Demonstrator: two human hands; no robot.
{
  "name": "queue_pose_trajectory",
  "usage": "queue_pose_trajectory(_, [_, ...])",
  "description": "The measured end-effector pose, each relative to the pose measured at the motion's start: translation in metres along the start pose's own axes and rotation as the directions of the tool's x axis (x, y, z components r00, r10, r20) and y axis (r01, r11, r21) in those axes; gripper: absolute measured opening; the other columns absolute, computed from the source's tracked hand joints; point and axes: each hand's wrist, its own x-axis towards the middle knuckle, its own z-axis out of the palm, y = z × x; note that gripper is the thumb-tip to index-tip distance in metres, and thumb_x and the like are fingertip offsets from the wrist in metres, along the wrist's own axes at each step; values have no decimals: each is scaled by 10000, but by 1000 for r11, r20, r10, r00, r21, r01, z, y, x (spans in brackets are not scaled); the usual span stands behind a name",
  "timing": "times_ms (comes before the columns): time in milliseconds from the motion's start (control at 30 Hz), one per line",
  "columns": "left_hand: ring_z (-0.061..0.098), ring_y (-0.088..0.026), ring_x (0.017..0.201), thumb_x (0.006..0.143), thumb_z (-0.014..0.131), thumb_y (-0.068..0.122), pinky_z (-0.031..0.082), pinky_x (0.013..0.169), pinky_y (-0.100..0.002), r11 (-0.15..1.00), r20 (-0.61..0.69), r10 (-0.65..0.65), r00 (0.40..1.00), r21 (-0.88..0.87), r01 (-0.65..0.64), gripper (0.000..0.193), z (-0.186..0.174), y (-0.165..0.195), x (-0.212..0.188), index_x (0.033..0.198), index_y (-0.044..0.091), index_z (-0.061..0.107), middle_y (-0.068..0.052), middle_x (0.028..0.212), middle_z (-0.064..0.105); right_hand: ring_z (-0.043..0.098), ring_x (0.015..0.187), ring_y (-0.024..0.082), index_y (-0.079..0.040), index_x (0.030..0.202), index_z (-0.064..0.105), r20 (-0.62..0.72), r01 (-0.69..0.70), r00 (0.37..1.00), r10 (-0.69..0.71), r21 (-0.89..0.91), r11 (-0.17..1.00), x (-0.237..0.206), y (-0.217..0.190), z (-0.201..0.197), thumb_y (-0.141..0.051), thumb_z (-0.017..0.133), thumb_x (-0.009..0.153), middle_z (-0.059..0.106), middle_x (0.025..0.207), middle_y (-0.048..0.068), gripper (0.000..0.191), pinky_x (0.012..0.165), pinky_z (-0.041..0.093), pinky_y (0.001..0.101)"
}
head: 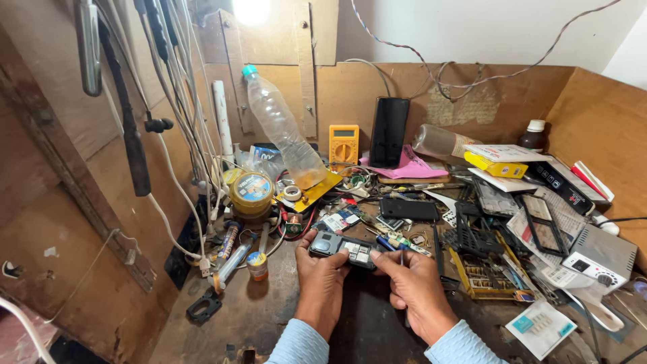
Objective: The person uses a small blue tool to pry and adjust components inside a disassembled mobile phone on a cluttered workbench. They repeatedly insert the tool into the phone's interior, reposition the device, and handle a small black plastic part before continuing to work on the phone's internal assembly.
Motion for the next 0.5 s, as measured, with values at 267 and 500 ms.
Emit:
queue_pose_trajectory(267, [708,-226,958,874,736,202,614,747,-434,960,54,-151,987,246,133,476,2,31,1,1274,93,501,-77,1085,700,621,663,8,8,931,773,59,627,751,-657,-374,683,8,7,16,-163,834,837,761,775,-32,205,586,494,202])
queue_pose_trajectory(500, [698,-272,975,935,714,231,611,711,-415,966,204,-185,961,215,140,449,-3,39,17,1324,94,535,-136,1095,677,645,659,132,-37,964,772,127,618,703,-700,-597,512,-16,2,26,-127,854,764,757,813,36,235,605,498,285])
